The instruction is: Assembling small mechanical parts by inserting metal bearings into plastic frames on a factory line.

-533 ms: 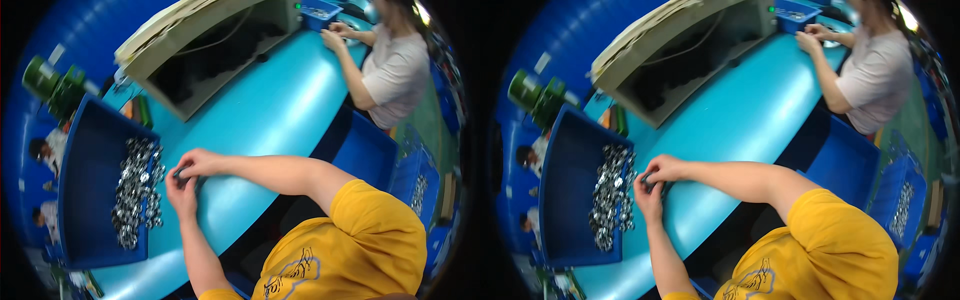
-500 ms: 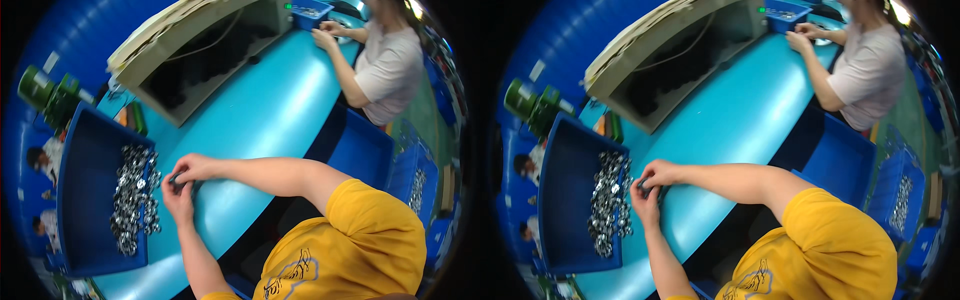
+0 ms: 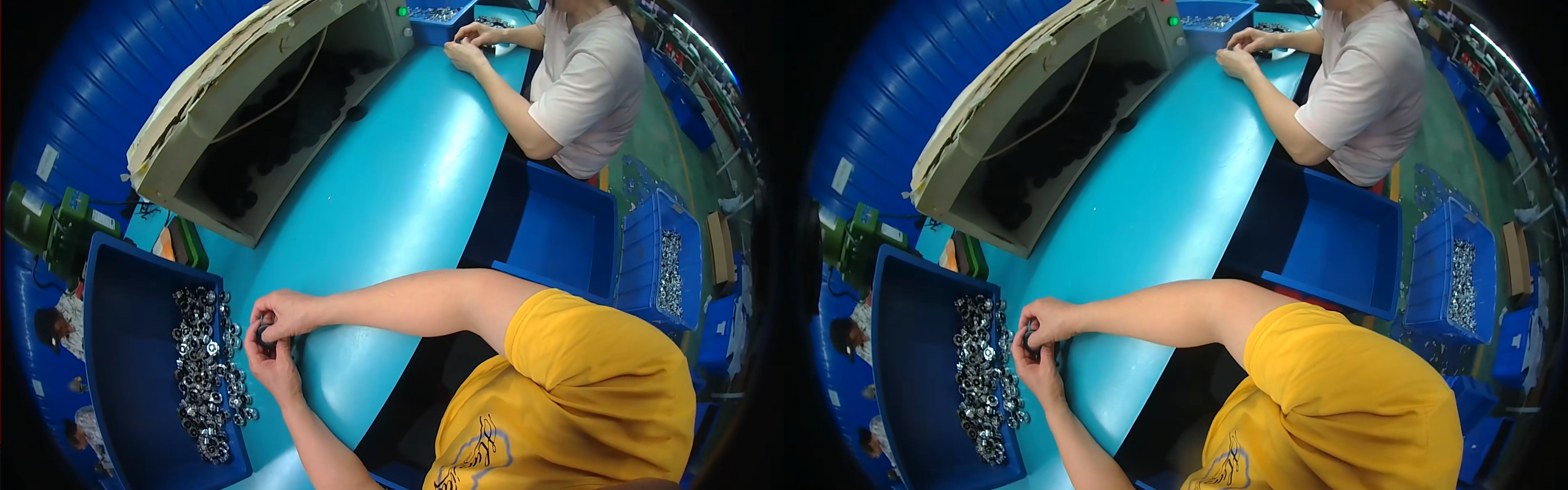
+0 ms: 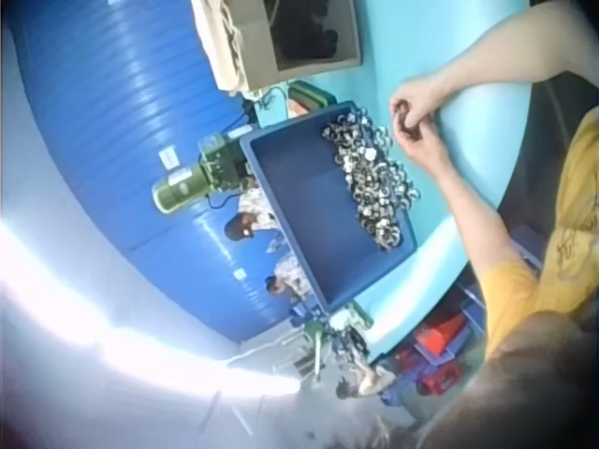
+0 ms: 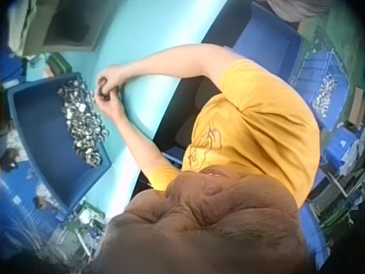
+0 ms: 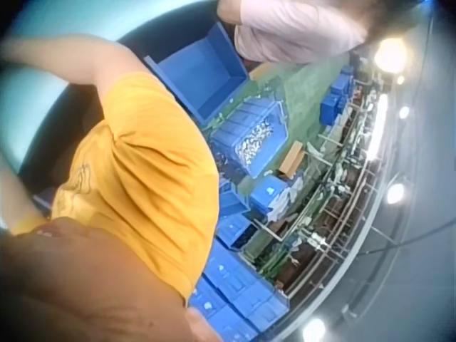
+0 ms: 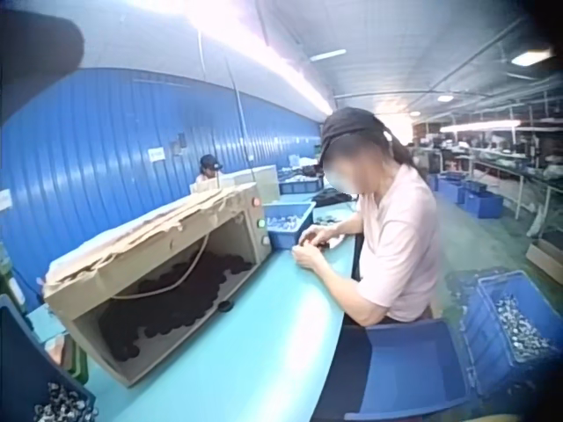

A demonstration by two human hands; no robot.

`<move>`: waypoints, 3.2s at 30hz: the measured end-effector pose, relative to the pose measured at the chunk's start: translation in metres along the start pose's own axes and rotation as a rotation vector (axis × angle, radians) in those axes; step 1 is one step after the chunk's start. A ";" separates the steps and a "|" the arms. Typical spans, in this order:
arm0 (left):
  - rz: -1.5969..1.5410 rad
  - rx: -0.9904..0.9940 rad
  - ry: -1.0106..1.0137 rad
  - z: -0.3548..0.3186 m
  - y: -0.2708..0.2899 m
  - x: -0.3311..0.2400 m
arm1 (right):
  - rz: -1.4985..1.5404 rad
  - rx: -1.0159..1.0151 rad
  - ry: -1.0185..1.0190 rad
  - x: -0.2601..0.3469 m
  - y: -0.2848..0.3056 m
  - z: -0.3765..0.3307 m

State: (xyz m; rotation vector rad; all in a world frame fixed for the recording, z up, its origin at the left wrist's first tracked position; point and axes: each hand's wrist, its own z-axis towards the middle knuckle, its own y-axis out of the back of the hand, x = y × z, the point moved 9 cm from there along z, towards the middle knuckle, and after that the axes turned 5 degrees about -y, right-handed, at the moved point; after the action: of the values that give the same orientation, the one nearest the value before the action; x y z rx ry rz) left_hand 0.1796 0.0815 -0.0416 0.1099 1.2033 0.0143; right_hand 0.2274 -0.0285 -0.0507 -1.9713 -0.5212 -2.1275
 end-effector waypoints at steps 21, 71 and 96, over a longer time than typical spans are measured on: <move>0.097 -0.063 -0.067 0.000 0.010 -0.004 | -0.072 -0.077 0.116 0.018 0.007 -0.005; 0.072 -0.064 -0.038 0.001 0.008 0.001 | 0.018 -0.032 0.108 0.012 0.003 0.000; 0.051 -0.069 -0.034 0.001 0.011 -0.001 | 0.117 0.050 0.068 0.008 -0.006 0.004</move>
State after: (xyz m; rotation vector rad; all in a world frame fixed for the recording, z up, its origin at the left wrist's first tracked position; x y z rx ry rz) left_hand 0.1802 0.0918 -0.0394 0.0804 1.1641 0.0984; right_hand 0.2278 -0.0211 -0.0431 -1.8483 -0.4322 -2.0811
